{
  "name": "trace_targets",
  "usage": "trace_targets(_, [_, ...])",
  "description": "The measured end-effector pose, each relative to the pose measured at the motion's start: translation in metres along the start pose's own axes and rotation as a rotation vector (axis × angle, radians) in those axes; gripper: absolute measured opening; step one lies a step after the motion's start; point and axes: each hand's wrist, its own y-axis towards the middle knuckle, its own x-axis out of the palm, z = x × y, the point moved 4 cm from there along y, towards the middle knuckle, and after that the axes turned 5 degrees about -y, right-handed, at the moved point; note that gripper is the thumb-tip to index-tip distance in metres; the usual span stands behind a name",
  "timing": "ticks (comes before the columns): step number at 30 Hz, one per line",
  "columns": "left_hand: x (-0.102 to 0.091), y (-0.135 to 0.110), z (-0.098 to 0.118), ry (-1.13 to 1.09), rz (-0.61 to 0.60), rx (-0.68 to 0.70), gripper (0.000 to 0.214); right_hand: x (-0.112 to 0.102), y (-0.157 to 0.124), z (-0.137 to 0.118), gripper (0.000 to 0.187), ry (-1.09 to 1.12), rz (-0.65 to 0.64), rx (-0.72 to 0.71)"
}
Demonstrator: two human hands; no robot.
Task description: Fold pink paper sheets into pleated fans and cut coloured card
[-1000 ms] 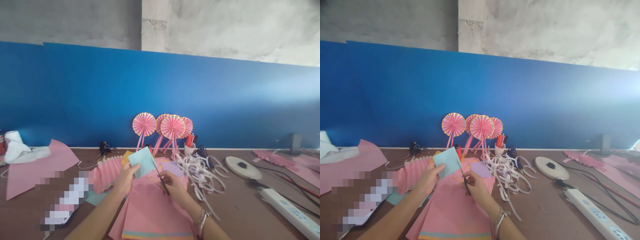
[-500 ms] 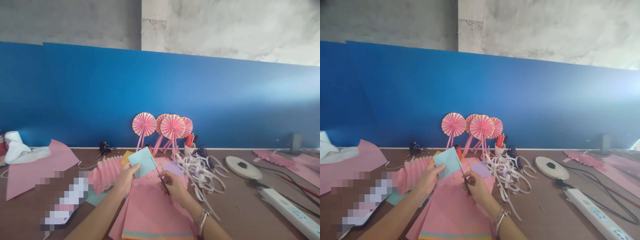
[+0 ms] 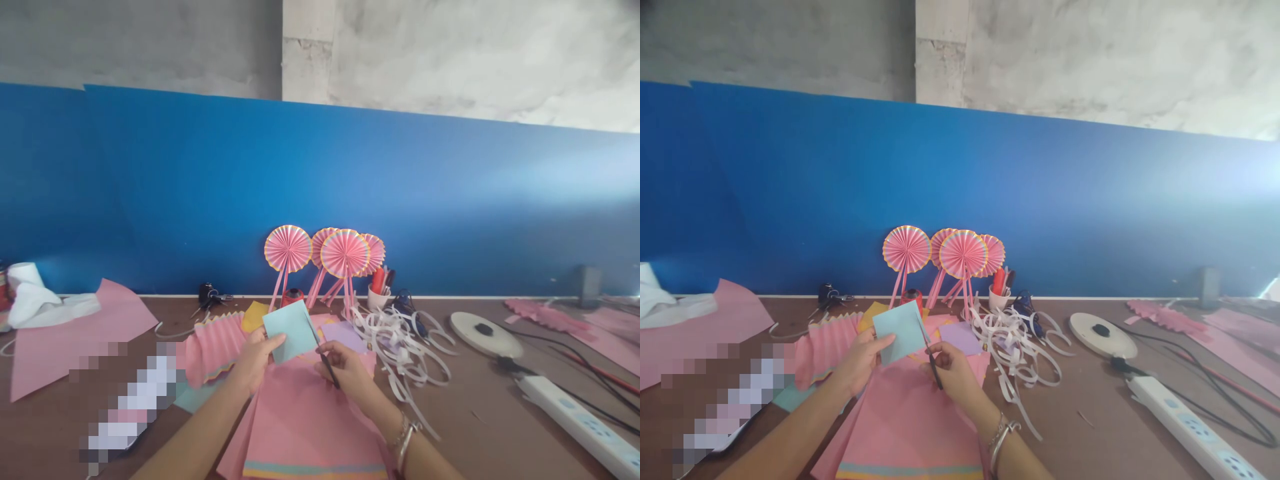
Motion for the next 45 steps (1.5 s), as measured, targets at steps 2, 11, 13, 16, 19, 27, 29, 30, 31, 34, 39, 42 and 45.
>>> trace_targets(2, [0.002, -0.002, 0.0, 0.001, -0.013, -0.001, 0.045, 0.0, 0.0, 0.0, 0.036, -0.001, 0.002, -0.007])
trace_targets(11, [0.004, -0.002, 0.0, -0.025, -0.009, -0.018, 0.045, 0.0, -0.004, -0.008, 0.032, -0.018, 0.005, -0.022])
trace_targets(13, [0.004, -0.001, -0.001, -0.022, -0.023, -0.013, 0.044, 0.0, -0.004, -0.008, 0.031, -0.022, 0.001, -0.025])
trace_targets(16, [0.004, -0.001, -0.003, -0.025, -0.05, -0.016, 0.044, 0.0, -0.004, -0.009, 0.03, -0.013, 0.003, -0.029])
trace_targets(19, [0.006, -0.002, -0.006, -0.024, -0.063, -0.051, 0.045, -0.001, -0.004, -0.009, 0.031, -0.001, 0.02, -0.032])
trace_targets(27, [0.007, -0.004, -0.008, -0.022, -0.07, -0.089, 0.044, -0.001, -0.004, -0.009, 0.034, -0.021, 0.049, -0.014])
trace_targets(29, [0.008, -0.004, -0.008, -0.029, -0.076, -0.087, 0.043, -0.001, -0.004, -0.009, 0.033, -0.029, 0.046, -0.022])
trace_targets(30, [0.008, -0.004, -0.008, -0.031, -0.074, -0.085, 0.042, -0.001, -0.003, -0.009, 0.033, -0.032, 0.044, -0.026])
trace_targets(31, [0.008, -0.004, -0.008, -0.029, -0.072, -0.084, 0.042, -0.001, -0.003, -0.009, 0.033, -0.034, 0.043, -0.03])
trace_targets(34, [0.008, -0.004, -0.007, -0.014, -0.06, -0.085, 0.043, -0.001, -0.003, -0.008, 0.036, -0.031, 0.039, -0.023])
trace_targets(39, [0.007, -0.005, -0.01, 0.02, -0.056, -0.097, 0.047, 0.0, -0.002, -0.008, 0.036, 0.013, 0.033, -0.02])
trace_targets(42, [0.008, -0.005, -0.012, 0.011, -0.072, -0.099, 0.045, -0.002, -0.001, -0.006, 0.034, 0.0, 0.039, -0.022])
trace_targets(45, [0.007, -0.004, -0.012, -0.004, -0.065, -0.091, 0.045, -0.004, 0.003, 0.002, 0.034, -0.03, 0.055, -0.008])
